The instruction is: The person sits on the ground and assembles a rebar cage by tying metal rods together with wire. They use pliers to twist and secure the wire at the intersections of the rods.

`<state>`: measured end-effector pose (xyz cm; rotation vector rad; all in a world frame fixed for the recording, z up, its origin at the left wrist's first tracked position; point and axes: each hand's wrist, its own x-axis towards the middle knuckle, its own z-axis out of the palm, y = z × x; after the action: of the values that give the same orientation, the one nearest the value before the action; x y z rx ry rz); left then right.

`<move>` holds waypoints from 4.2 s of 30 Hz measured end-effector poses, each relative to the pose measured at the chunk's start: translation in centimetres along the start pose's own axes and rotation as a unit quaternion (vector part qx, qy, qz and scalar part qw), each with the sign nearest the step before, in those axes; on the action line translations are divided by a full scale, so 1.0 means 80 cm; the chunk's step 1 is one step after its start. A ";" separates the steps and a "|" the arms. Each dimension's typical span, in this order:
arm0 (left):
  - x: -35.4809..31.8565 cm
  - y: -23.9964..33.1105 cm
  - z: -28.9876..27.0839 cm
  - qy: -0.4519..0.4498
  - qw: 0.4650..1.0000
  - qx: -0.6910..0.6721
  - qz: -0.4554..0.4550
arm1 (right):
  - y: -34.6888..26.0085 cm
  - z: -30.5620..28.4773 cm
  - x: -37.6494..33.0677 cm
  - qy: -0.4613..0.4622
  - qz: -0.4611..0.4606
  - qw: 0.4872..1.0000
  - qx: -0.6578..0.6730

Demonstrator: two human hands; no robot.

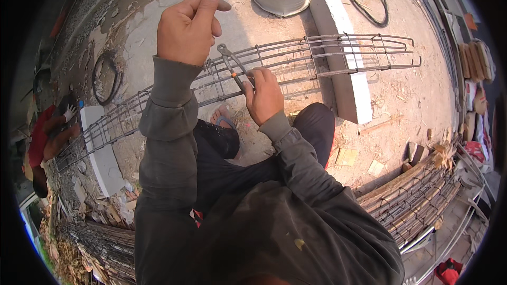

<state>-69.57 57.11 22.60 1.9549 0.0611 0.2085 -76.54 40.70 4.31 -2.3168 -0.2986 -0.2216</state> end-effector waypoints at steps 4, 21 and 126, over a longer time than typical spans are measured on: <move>-0.041 0.020 0.058 -0.106 0.988 0.079 0.075 | 0.061 -0.048 -0.017 0.082 0.103 0.986 0.099; -0.089 0.054 0.266 -0.254 0.956 -0.046 0.141 | 0.030 -0.249 -0.036 0.105 0.277 0.667 0.684; -0.097 -0.157 0.327 -0.152 0.918 0.240 0.277 | 0.194 -0.163 0.133 -0.245 0.160 0.913 -0.285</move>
<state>-71.92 36.99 0.46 2.4357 -0.7160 0.2743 -62.86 22.34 5.25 -2.9359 -0.0933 0.5153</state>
